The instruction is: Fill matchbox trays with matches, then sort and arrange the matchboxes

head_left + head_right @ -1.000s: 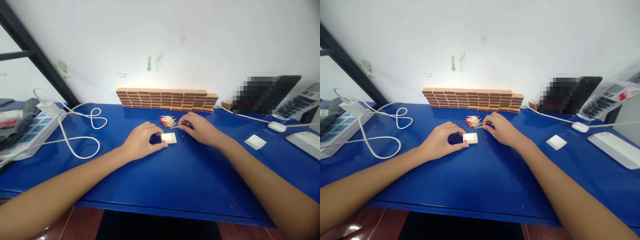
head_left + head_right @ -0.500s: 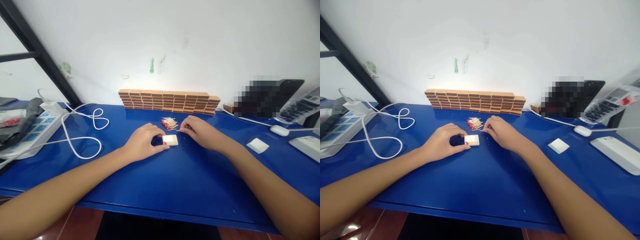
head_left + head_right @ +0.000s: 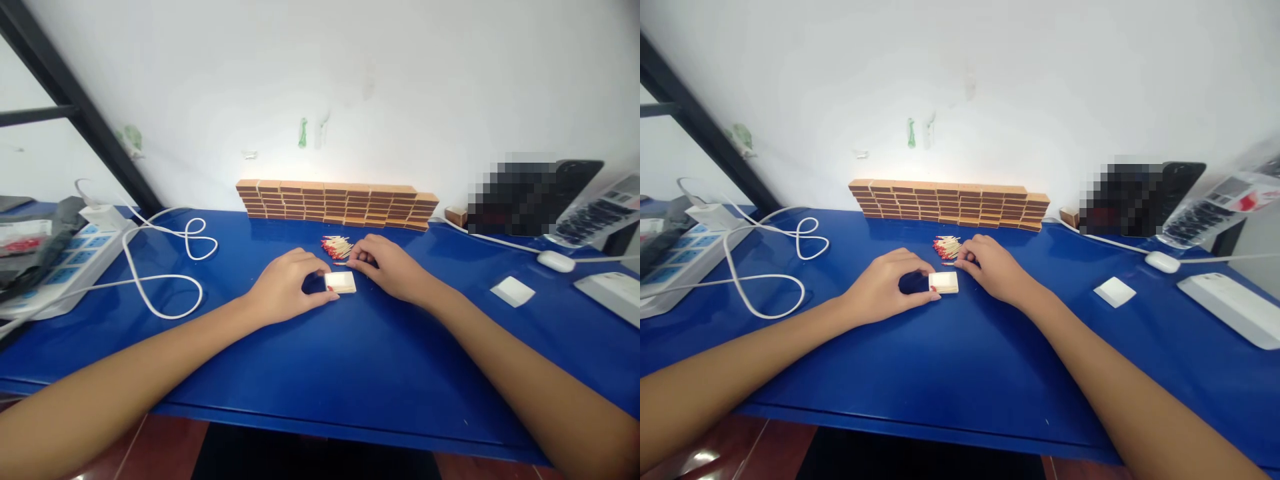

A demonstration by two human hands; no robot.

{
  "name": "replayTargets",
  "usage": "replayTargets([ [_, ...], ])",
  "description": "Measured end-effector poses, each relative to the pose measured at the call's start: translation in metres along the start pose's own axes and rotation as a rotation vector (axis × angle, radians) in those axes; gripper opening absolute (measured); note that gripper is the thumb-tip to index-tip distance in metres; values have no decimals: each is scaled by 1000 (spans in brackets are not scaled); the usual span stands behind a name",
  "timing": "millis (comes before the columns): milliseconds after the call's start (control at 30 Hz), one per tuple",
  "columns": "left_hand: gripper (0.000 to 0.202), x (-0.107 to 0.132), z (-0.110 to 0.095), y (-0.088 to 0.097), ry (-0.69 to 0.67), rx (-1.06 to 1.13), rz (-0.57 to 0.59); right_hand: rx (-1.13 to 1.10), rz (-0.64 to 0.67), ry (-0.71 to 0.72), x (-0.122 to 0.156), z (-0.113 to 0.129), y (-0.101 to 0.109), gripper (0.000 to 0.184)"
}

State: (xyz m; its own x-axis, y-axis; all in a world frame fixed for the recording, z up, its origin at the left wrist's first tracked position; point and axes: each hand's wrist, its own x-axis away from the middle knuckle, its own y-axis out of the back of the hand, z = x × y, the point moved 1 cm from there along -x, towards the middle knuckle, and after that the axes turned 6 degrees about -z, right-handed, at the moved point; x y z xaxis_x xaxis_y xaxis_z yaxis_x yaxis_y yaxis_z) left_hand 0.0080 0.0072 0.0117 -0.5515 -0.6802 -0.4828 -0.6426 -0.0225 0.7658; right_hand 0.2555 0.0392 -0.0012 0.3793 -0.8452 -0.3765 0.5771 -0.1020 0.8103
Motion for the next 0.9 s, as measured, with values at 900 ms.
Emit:
replayTargets([
  [900, 27, 0, 1, 0, 2, -23, -16, -133, 160, -77, 9, 29, 18, 18],
])
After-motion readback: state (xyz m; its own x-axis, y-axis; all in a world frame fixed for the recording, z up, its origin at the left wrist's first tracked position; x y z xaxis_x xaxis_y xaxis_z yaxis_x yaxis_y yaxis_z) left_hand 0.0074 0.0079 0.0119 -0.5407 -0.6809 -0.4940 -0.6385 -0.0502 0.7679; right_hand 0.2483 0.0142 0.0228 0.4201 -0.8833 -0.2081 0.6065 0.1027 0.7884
